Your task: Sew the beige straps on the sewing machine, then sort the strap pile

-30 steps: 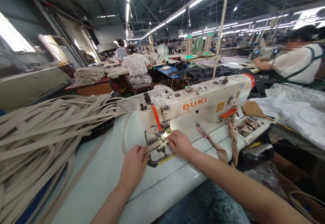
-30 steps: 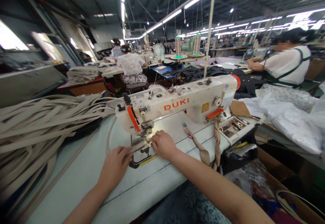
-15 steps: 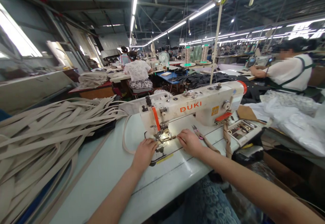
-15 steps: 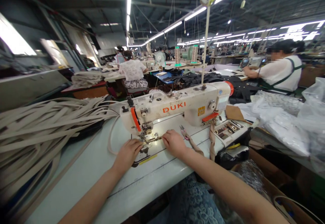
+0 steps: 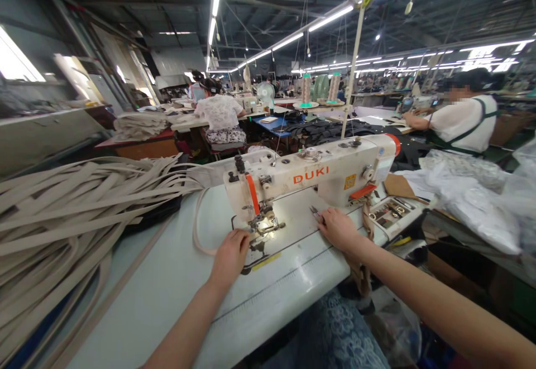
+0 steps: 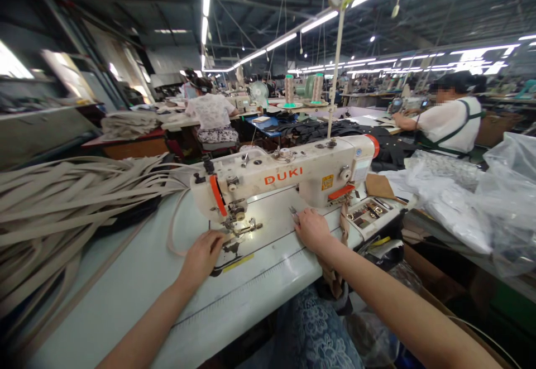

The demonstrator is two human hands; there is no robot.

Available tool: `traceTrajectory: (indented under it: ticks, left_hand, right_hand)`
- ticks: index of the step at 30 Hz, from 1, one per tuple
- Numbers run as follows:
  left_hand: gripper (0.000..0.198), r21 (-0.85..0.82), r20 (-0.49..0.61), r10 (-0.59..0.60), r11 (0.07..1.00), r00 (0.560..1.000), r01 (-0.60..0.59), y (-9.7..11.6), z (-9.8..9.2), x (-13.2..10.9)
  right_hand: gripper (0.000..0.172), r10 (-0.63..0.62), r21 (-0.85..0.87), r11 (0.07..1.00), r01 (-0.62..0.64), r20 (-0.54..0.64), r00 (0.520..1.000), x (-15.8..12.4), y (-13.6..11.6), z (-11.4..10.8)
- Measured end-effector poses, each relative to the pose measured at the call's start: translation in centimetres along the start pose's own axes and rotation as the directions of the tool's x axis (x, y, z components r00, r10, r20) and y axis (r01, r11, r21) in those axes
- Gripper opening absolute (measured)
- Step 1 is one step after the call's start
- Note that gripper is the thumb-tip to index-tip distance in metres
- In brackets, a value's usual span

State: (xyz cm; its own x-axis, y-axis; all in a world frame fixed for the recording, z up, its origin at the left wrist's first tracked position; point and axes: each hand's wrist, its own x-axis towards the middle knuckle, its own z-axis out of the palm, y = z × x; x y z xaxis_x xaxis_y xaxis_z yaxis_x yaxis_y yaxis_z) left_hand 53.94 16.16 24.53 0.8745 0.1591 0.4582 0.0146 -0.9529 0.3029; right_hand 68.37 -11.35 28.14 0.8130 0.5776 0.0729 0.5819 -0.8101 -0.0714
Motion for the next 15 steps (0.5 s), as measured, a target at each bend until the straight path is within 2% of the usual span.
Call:
traceTrajectory:
  ticks: [5,11,15]
  left_hand:
    - [0.013,-0.047,0.016,0.012,0.999,1.000,-0.011,0.0,0.2,0.3]
    - [0.019,0.087,0.102,0.088,0.991,0.991,-0.097,0.5,0.2,1.2]
    - [0.022,0.106,0.114,0.088,0.989,0.990,-0.100,0.9,0.4,1.0]
  right_hand:
    - [0.029,0.038,-0.040,0.999,-0.036,0.042,0.998,0.7,-0.8,-0.5]
    - [0.028,0.013,-0.044,0.999,-0.011,0.044,0.999,0.6,-1.6,-0.9]
    - [0.028,-0.004,-0.042,0.999,0.006,0.043,0.999,0.5,-1.9,-0.9]
